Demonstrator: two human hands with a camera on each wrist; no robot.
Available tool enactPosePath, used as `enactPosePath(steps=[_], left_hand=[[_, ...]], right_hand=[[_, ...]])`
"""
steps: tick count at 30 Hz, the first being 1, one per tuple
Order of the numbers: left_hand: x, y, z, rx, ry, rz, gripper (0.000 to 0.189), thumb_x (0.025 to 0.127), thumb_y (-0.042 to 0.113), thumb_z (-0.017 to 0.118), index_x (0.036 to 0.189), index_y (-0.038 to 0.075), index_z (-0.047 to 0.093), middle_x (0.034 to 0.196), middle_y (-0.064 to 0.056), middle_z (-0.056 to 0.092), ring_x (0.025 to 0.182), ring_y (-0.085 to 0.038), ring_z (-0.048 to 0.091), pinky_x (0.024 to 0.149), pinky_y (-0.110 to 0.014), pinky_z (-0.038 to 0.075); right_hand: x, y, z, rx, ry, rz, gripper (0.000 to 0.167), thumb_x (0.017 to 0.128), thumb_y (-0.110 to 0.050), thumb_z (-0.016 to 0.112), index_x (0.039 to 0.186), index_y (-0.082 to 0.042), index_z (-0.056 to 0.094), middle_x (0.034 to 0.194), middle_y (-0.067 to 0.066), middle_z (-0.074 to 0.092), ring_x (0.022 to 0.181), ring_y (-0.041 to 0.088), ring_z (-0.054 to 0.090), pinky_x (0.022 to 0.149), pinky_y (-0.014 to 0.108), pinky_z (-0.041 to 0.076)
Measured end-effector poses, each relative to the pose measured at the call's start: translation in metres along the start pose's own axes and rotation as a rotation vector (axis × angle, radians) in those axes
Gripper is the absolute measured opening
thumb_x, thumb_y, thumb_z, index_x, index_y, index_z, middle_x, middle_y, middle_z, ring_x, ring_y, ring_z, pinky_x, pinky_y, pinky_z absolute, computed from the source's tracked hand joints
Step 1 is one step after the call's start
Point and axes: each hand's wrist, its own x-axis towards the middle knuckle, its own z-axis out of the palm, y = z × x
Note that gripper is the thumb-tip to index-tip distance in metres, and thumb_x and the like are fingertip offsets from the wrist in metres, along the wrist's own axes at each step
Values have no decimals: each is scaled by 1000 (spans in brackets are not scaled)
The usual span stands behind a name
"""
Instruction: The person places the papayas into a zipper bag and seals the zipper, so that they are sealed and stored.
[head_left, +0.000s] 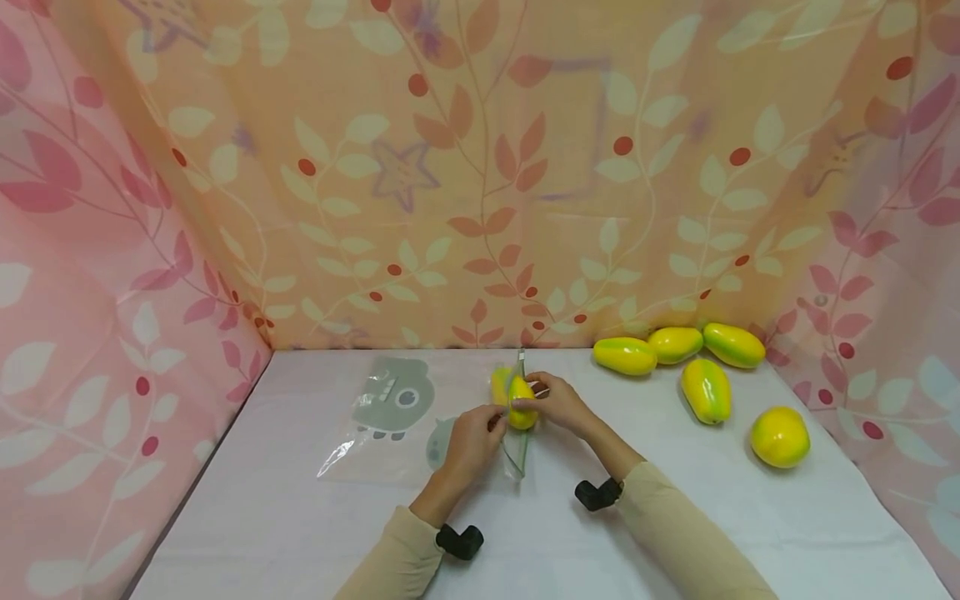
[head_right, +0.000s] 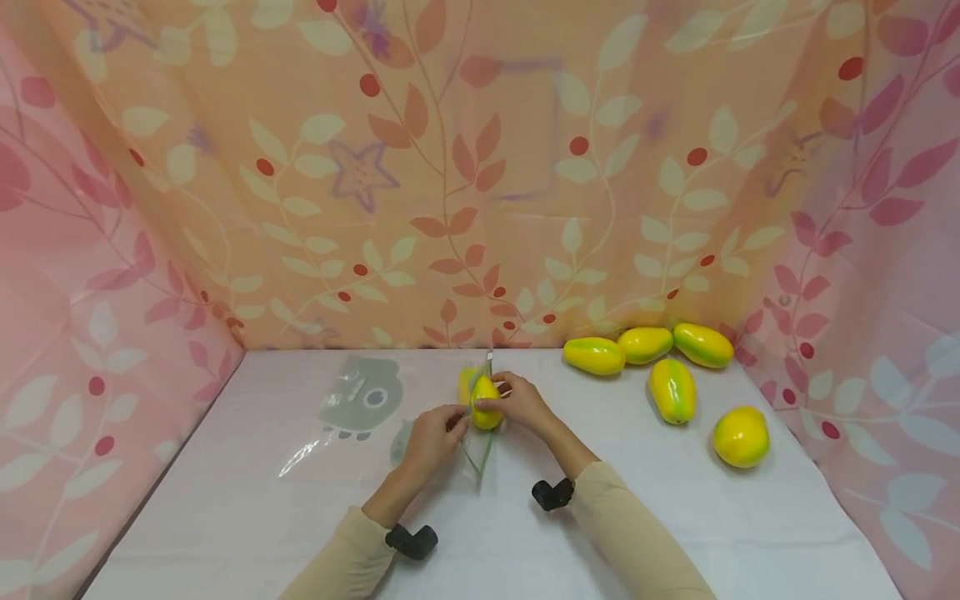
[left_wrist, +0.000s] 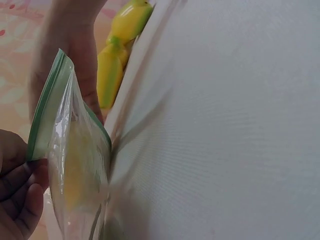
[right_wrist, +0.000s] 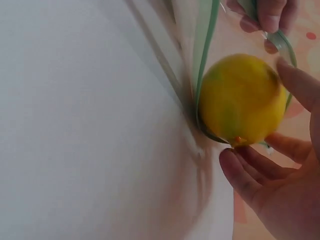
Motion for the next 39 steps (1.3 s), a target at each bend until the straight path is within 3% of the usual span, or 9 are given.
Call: enactPosePath(steps=[4, 9, 16, 23, 26, 32, 39], left_hand=[[0, 1, -2, 0, -14, -18, 20, 90, 14, 67, 106, 3, 74, 87, -4, 73, 72, -9, 61, 68, -21, 53], [0, 2, -3, 9, -11, 14, 19, 90, 13, 68, 105, 3, 74, 86, -4, 73, 72, -10, 61, 68, -23, 53], [0, 3, -2, 9, -13, 61, 15, 89, 13, 68, 101, 6, 75, 84, -1, 72, 71, -8, 59, 67, -22, 51], [0, 3, -1, 21, 42, 100, 10, 88, 13, 69, 94, 7, 75, 78, -1, 70, 68, -9, 59, 63, -21, 50], [0, 2, -1, 15, 49, 86, 10, 88, 13, 69, 94, 7, 75, 77, 0, 70, 67, -8, 58, 63, -20, 49], [-1, 0, -2, 5, 47, 78, 11, 89, 13, 69, 96, 7, 75, 77, 0, 69, 67, -7, 57, 63, -19, 49], [-2, 1, 1, -39, 77, 182, 13, 85, 7, 70, 96, 2, 75, 77, -3, 70, 68, -10, 59, 63, -22, 51]], right_hand=[[-4, 4, -4, 34, -74, -9, 70, 78, -29, 81, 137, -8, 50, 122, 15, 61, 105, 25, 61, 86, 38, 55], [-4, 5, -3, 89, -80, -17, 70, 78, -25, 81, 138, -7, 50, 123, 17, 60, 104, 26, 62, 84, 36, 56], [1, 3, 9, 138, 63, -35, 54, 81, -20, 78, 128, -4, 57, 120, 18, 62, 105, 30, 62, 87, 38, 56], [8, 0, 25, 158, 212, -115, 36, 85, -12, 71, 115, 3, 62, 114, 21, 65, 103, 33, 64, 87, 39, 56], [9, 0, 27, 151, 213, -120, 35, 85, -12, 71, 115, 3, 63, 111, 21, 66, 99, 32, 65, 83, 37, 57], [8, 1, 25, 152, 131, -98, 45, 82, -8, 74, 124, 0, 59, 112, 20, 64, 99, 30, 65, 83, 37, 57], [11, 4, 35, 159, 212, -127, 33, 81, -2, 69, 113, 5, 62, 102, 21, 66, 90, 29, 66, 77, 35, 56]])
